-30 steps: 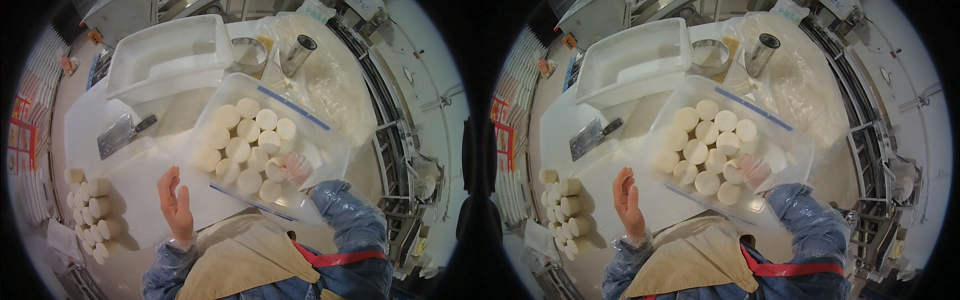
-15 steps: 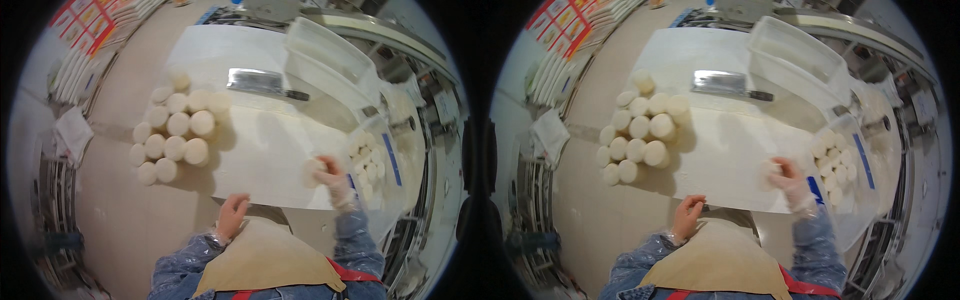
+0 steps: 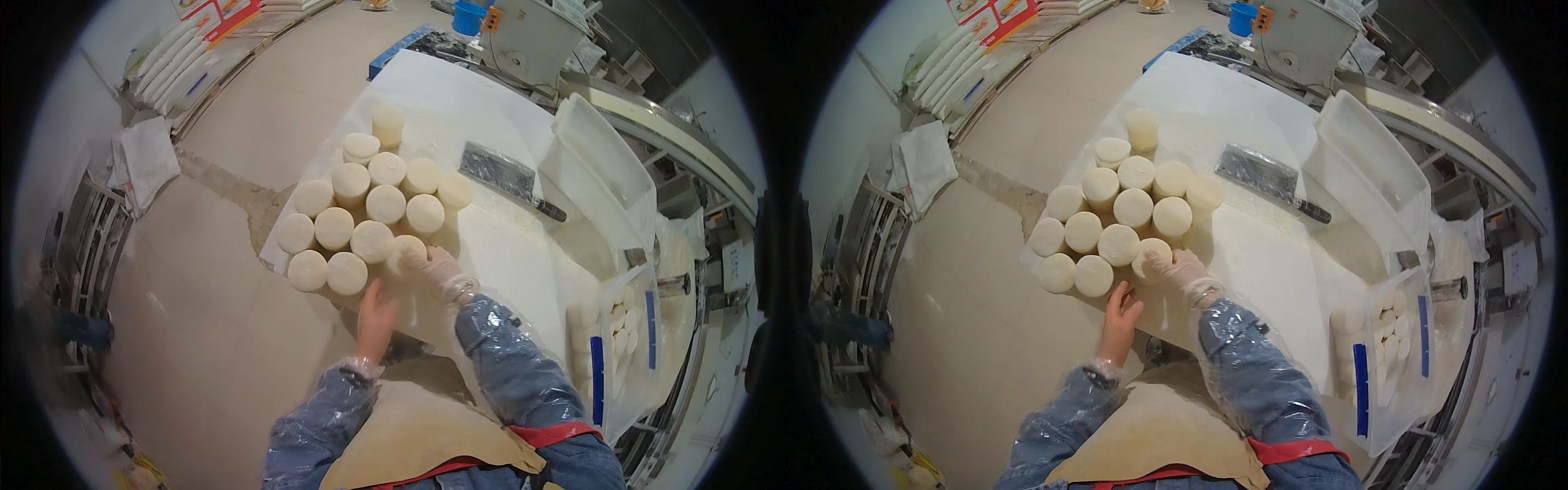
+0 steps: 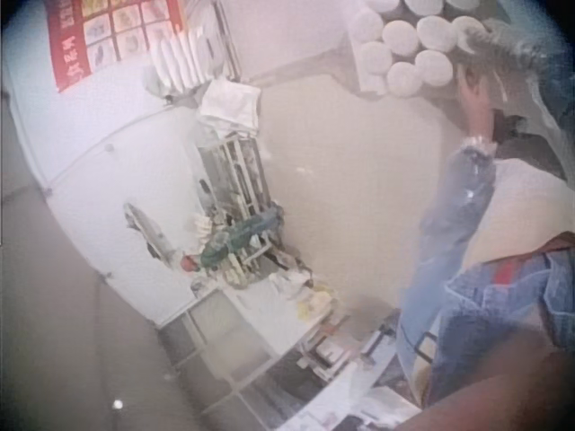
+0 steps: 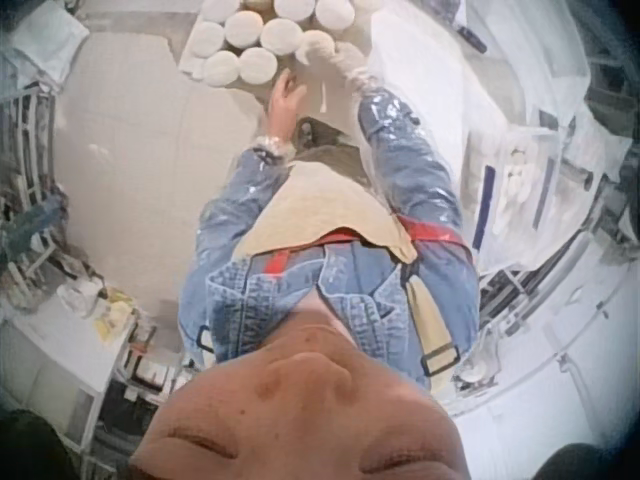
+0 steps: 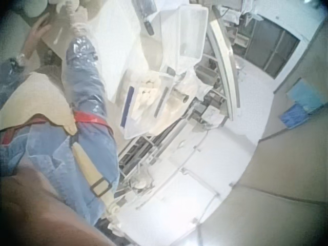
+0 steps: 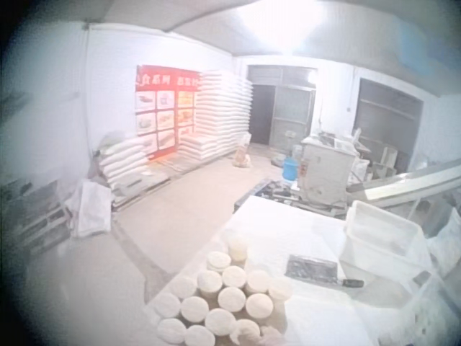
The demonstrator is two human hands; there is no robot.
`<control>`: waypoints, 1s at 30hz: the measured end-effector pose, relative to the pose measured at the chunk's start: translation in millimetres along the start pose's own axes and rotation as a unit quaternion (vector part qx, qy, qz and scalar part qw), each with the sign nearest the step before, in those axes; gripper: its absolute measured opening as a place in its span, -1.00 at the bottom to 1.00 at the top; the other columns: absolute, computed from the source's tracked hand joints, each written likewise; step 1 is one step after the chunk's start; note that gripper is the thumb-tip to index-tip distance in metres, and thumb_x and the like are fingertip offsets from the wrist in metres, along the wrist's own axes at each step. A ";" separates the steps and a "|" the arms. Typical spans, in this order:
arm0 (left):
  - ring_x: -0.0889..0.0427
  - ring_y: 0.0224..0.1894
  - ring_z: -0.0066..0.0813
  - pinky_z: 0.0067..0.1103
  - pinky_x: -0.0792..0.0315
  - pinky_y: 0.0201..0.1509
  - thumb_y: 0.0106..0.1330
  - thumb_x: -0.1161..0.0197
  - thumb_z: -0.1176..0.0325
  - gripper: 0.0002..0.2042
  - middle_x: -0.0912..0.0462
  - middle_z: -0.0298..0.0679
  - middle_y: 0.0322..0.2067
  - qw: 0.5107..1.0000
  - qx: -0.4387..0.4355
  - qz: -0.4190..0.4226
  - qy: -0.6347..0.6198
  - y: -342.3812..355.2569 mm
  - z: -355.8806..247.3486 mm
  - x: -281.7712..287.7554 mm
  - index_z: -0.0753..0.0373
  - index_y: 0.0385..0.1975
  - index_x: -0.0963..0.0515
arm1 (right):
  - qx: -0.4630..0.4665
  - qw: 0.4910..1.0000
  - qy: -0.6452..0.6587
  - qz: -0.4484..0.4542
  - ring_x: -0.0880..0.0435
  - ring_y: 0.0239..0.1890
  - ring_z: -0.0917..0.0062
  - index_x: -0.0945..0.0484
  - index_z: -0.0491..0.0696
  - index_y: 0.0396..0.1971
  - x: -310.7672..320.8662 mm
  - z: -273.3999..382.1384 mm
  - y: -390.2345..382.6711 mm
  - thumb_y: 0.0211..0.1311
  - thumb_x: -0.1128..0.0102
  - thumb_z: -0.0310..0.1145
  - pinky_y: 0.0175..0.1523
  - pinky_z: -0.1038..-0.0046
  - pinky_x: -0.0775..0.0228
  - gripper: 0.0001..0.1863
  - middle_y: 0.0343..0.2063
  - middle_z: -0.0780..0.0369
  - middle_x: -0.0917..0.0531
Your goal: The person repeatedly picks up small round dough pieces from a table and places them into a clear plastic container. The person wears gloves and uses both hands to handle the dough pieces one by one.
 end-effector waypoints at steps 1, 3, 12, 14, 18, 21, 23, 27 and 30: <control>-0.38 0.07 -0.37 -0.52 -0.24 0.15 0.21 -0.08 0.45 -0.59 -0.39 -0.12 0.02 1.000 0.014 0.003 0.005 10.8 7.1 -5.0 0.40 0.07 -0.30 | -0.042 0.999 -0.020 -0.003 -0.51 -0.13 0.14 -0.53 -0.13 -0.13 -6.1 -3.0 10.7 0.03 -0.18 0.09 0.03 0.27 -0.29 -0.40 -0.18 -0.03 -0.55; -0.38 0.07 -0.39 -0.56 -0.23 0.15 0.19 -0.09 0.46 -0.58 -0.39 -0.13 0.02 0.998 0.032 0.004 0.052 24.3 16.0 -12.3 0.39 0.07 -0.29 | -0.051 0.998 -0.026 0.014 -0.48 -0.08 0.13 -0.53 -0.17 -0.17 -20.1 -3.2 23.0 -0.02 -0.20 0.13 0.07 0.29 -0.27 -0.36 -0.13 -0.04 -0.52; -0.45 0.02 -0.37 -0.52 -0.34 0.08 0.19 -0.07 0.49 -0.62 -0.41 -0.12 0.00 0.987 -0.048 0.144 -0.043 -43.8 -36.2 1.3 0.37 0.04 -0.36 | 0.250 0.929 0.181 -0.201 -0.35 0.08 0.24 -0.35 -0.10 -0.05 17.0 33.0 -120.0 -0.18 -0.43 -0.36 0.15 0.32 -0.21 -0.38 0.00 0.07 -0.39; -0.46 -0.01 -0.43 -0.55 -0.33 0.10 0.19 -0.03 0.55 -0.63 -0.43 -0.18 -0.05 0.991 0.000 0.123 -0.048 -55.3 -35.0 14.6 0.32 0.04 -0.37 | 0.323 0.913 0.017 -0.250 -0.37 0.04 0.21 -0.38 -0.08 -0.08 17.4 38.2 -137.9 -0.14 -0.38 -0.37 0.11 0.28 -0.25 -0.45 -0.02 0.07 -0.39; -0.48 -0.04 -0.47 -0.57 -0.32 0.09 0.21 0.01 0.60 -0.67 -0.48 -0.22 -0.10 0.994 0.030 0.108 0.010 -63.3 -27.7 15.0 0.33 0.00 -0.40 | 0.272 0.930 -0.168 -0.182 -0.42 -0.07 0.17 -0.47 -0.05 -0.16 -14.8 13.4 -103.1 -0.16 -0.37 -0.34 -0.04 0.21 -0.31 -0.54 -0.10 0.09 -0.46; -0.49 -0.07 -0.47 -0.58 -0.33 0.06 0.22 -0.02 0.56 -0.70 -0.50 -0.22 -0.13 0.987 0.005 0.161 0.014 -68.1 -30.0 7.3 0.31 -0.03 -0.43 | 0.273 0.943 -0.160 -0.107 -0.46 -0.15 0.18 -0.50 -0.02 -0.21 -30.3 -3.5 -96.1 -0.21 -0.39 -0.32 -0.10 0.23 -0.34 -0.55 -0.23 0.16 -0.53; -0.50 -0.08 -0.48 -0.59 -0.34 0.04 0.22 -0.03 0.55 -0.71 -0.52 -0.23 -0.15 0.992 0.045 0.118 0.007 -68.0 -26.7 15.9 0.31 -0.04 -0.44 | 0.293 0.915 -0.116 -0.253 -0.46 -0.14 0.17 -0.50 -0.02 -0.20 -10.9 -6.1 -113.8 -0.22 -0.38 -0.33 -0.09 0.24 -0.34 -0.54 -0.21 0.14 -0.52; -0.51 -0.10 -0.48 -0.60 -0.37 -0.04 0.22 -0.04 0.54 -0.77 -0.54 -0.22 -0.23 0.990 0.138 0.012 0.014 -70.0 -18.5 34.2 0.32 -0.13 -0.48 | 0.300 0.899 -0.084 -0.307 -0.46 -0.12 0.17 -0.50 -0.01 -0.17 0.8 -6.0 -129.3 -0.24 -0.39 -0.35 -0.07 0.24 -0.34 -0.51 -0.15 0.08 -0.48; -0.52 -0.15 -0.49 -0.60 -0.36 -0.04 0.23 -0.03 0.52 -0.78 -0.55 -0.23 -0.26 0.997 0.046 0.068 -0.013 -68.9 -30.9 16.0 0.33 -0.14 -0.49 | 0.313 0.921 -0.161 -0.169 -0.45 -0.11 0.16 -0.50 -0.01 -0.15 -28.7 -6.2 -101.9 -0.21 -0.39 -0.31 -0.08 0.20 -0.34 -0.50 -0.09 0.04 -0.44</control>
Point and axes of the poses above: each hand's wrist, its own y-axis towards the middle knuckle, its own x-axis out of the back of the hand, z = x × y, the point moved 6 cm from there along y, towards the middle knuckle
